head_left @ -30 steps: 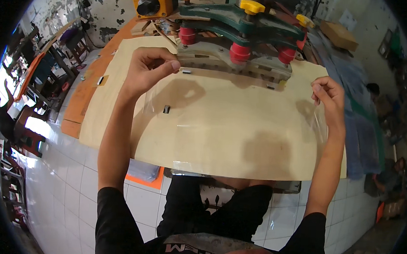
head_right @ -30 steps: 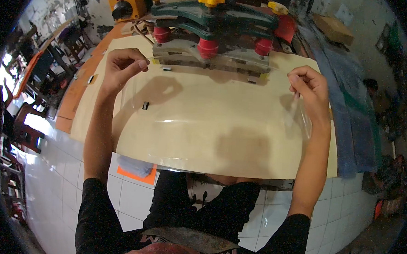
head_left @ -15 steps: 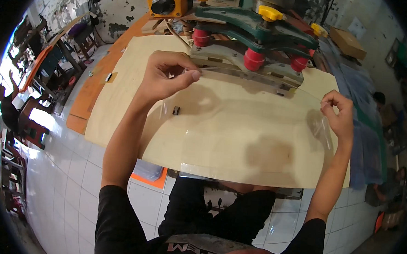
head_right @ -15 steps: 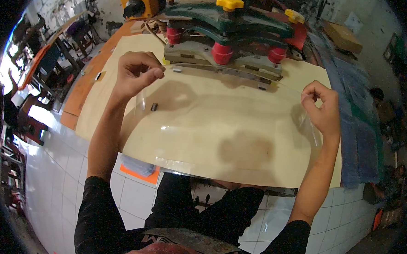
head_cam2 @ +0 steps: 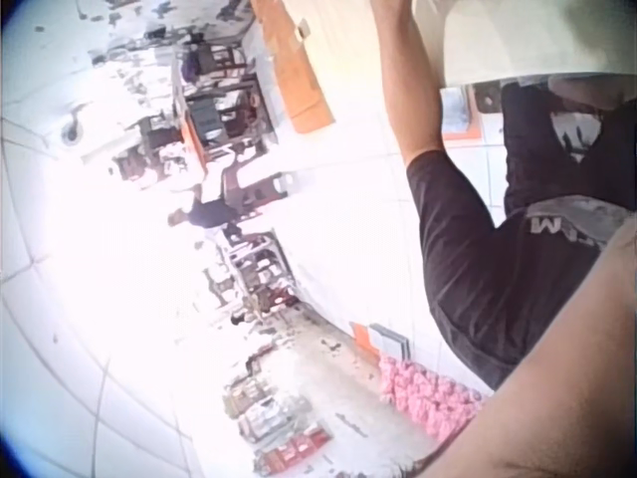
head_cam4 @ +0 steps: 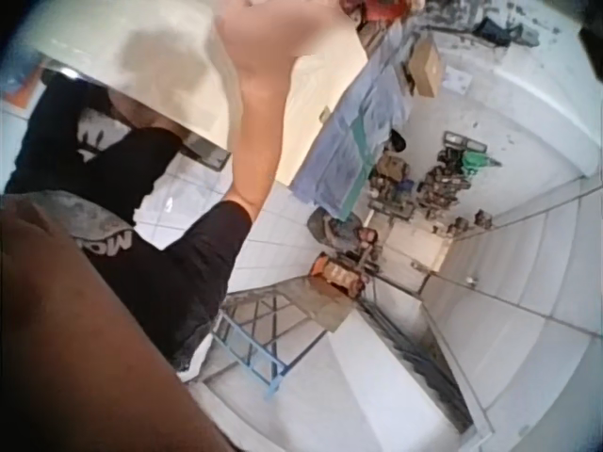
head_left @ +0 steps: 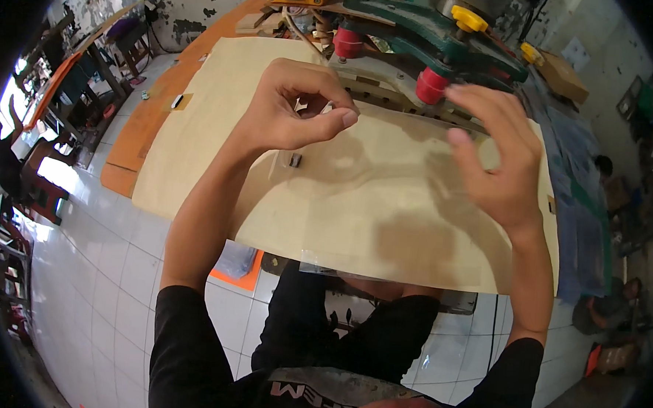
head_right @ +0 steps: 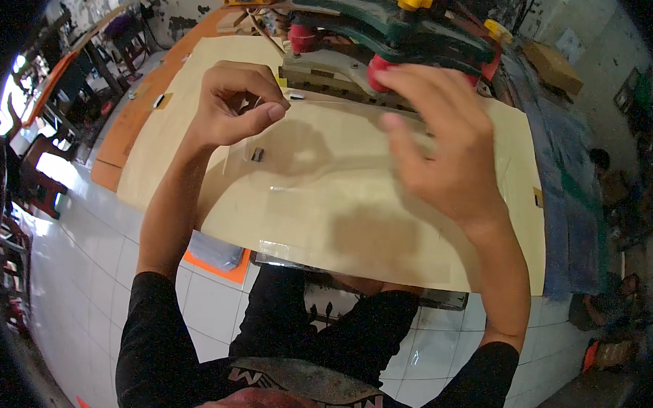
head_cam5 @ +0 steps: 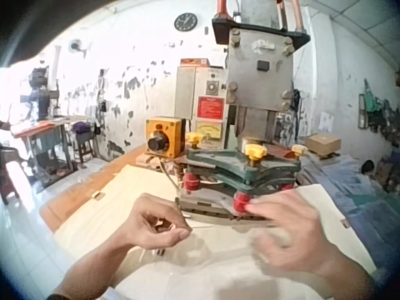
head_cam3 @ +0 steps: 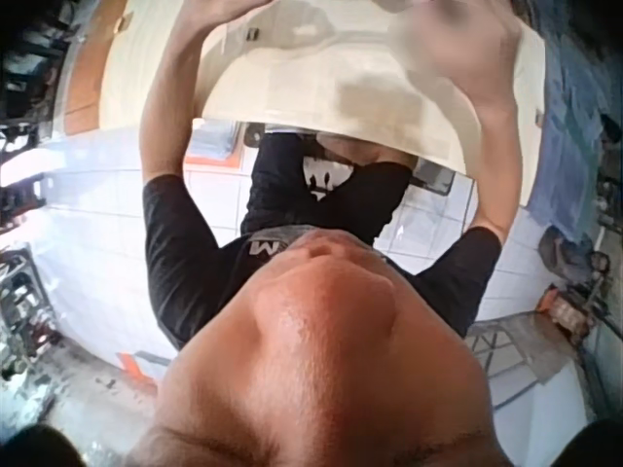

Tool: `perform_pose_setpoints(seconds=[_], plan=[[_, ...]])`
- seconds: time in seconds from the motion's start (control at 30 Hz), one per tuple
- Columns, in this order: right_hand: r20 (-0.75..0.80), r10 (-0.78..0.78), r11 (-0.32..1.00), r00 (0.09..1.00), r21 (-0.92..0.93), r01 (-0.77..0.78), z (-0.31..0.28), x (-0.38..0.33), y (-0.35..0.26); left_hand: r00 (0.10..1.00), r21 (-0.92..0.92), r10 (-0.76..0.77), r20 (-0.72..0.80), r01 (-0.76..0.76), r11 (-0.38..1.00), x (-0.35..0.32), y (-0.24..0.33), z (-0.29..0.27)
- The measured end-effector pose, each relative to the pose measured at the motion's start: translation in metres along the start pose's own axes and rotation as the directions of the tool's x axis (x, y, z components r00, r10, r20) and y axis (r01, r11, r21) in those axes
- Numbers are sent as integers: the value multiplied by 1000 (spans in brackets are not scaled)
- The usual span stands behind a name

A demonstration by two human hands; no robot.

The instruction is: The person positions a transparent plastic sheet onto the worktable under a press machine, presses the machine down onto the sheet, and peels the plastic film edges by hand.

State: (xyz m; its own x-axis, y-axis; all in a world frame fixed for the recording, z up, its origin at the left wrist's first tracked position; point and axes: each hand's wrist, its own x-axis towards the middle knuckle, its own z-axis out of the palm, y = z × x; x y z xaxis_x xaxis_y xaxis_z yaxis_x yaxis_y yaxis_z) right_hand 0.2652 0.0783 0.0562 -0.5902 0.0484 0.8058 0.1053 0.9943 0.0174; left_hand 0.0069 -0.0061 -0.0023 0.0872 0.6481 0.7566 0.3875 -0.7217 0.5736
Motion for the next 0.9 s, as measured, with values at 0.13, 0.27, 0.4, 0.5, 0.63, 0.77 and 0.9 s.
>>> perform_pose_setpoints(seconds=[0.13,0.27,0.4,0.5,0.63,0.77,0.9], plan=[[326,153,946,933,224,-234,21,19,-19,1000,-7,31,3,-31,999,-1,-1,-4],[429,248,856,868,323,-404,33,34,-25,998,-88,-57,-29,55,995,-1,-2,-12],[477,381,729,792,372,-575,42,33,-20,943,-307,-316,106,333,891,1,5,-15],[497,381,711,780,383,-590,45,30,-14,883,-325,-367,292,452,831,-1,1,-18],[525,400,674,752,387,-629,44,30,-5,866,-325,-441,238,498,804,4,7,-12],[613,417,627,671,340,-701,37,37,-2,895,-358,-415,163,446,820,3,5,-7],[569,369,631,735,427,-647,39,35,-2,915,-359,-380,135,402,842,0,2,-7]])
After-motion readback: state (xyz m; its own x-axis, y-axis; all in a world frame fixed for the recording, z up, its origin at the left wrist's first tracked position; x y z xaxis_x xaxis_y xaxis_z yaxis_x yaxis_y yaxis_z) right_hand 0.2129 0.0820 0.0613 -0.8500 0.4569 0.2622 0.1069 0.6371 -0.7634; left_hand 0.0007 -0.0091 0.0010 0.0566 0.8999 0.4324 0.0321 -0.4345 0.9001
